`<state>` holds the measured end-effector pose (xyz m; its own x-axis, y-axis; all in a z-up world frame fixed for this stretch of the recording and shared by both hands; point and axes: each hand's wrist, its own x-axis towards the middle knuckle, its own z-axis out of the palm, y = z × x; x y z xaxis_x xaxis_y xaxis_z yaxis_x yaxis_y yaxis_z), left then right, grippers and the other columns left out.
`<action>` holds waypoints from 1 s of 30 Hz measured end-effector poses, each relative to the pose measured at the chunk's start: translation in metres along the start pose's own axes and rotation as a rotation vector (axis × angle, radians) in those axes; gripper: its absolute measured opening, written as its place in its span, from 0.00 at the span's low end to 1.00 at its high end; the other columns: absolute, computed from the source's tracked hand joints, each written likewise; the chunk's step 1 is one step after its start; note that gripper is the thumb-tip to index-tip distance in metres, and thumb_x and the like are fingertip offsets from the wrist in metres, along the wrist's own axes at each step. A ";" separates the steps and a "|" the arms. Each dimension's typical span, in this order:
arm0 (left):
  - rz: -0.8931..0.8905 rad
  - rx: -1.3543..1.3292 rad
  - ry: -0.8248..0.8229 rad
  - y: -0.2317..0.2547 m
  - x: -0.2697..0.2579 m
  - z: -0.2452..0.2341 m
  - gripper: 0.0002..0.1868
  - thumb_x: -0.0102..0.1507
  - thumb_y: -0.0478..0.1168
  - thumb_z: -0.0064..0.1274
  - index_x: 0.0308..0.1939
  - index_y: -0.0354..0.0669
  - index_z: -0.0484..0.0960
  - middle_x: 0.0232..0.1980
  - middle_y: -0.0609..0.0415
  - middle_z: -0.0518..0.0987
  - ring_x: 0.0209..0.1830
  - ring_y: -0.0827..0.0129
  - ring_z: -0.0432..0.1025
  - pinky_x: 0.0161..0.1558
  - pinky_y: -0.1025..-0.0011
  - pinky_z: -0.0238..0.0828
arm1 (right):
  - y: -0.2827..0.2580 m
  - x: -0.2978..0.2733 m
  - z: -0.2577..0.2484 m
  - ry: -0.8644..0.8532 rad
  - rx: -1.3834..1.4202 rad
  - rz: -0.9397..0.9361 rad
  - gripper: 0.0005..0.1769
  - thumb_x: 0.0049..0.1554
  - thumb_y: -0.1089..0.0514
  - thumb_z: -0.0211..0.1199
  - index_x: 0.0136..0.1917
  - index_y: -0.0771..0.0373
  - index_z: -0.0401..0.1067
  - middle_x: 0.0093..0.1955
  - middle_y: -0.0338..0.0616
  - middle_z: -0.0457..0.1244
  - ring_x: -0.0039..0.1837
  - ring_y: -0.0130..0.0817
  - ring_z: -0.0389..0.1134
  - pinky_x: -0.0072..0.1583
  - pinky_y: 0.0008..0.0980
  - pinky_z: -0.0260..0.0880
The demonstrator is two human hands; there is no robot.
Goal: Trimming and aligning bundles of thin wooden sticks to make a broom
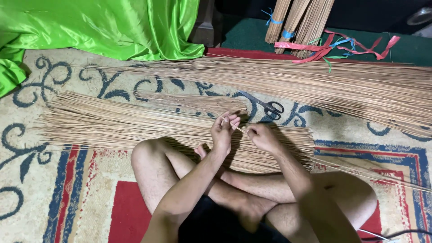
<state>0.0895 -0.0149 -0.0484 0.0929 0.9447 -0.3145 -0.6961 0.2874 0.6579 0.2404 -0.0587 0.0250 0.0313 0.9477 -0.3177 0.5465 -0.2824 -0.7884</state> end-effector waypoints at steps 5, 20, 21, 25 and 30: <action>-0.008 -0.012 0.059 -0.003 0.009 -0.013 0.15 0.74 0.30 0.37 0.61 0.31 0.74 0.53 0.30 0.82 0.53 0.46 0.79 0.56 0.51 0.78 | 0.035 0.030 -0.048 0.331 -0.521 0.135 0.14 0.62 0.53 0.60 0.56 0.62 0.79 0.49 0.56 0.70 0.54 0.59 0.73 0.55 0.56 0.75; -0.041 -0.072 0.053 0.001 0.017 0.000 0.17 0.74 0.30 0.37 0.65 0.30 0.70 0.58 0.30 0.79 0.52 0.47 0.79 0.56 0.52 0.78 | 0.034 0.051 -0.104 -0.145 -0.780 0.223 0.28 0.52 0.48 0.65 0.57 0.73 0.78 0.54 0.66 0.71 0.61 0.64 0.72 0.63 0.57 0.72; -0.038 -0.081 0.058 -0.003 0.018 -0.001 0.17 0.74 0.30 0.37 0.65 0.30 0.70 0.58 0.30 0.79 0.52 0.47 0.79 0.56 0.52 0.78 | 0.025 0.048 -0.112 -0.149 -0.789 0.220 0.28 0.52 0.48 0.65 0.57 0.73 0.78 0.54 0.66 0.71 0.61 0.64 0.72 0.63 0.57 0.72; -0.029 -0.101 0.027 -0.011 0.021 -0.004 0.16 0.74 0.30 0.36 0.65 0.32 0.71 0.57 0.34 0.80 0.50 0.53 0.80 0.54 0.56 0.80 | -0.026 0.037 -0.131 -0.169 -0.682 0.199 0.27 0.45 0.52 0.70 0.55 0.68 0.77 0.49 0.66 0.71 0.58 0.69 0.71 0.58 0.58 0.70; -0.022 -0.102 0.011 -0.018 0.024 -0.006 0.15 0.74 0.30 0.36 0.62 0.33 0.73 0.56 0.34 0.81 0.48 0.52 0.81 0.53 0.55 0.80 | -0.136 0.026 -0.110 -0.295 -0.740 0.163 0.31 0.45 0.44 0.72 0.56 0.64 0.75 0.49 0.69 0.70 0.59 0.70 0.71 0.59 0.59 0.69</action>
<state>0.1002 0.0021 -0.0721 0.1019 0.9363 -0.3360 -0.7626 0.2904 0.5780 0.2589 0.0209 0.1818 -0.0073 0.7954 -0.6060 0.9690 -0.1439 -0.2006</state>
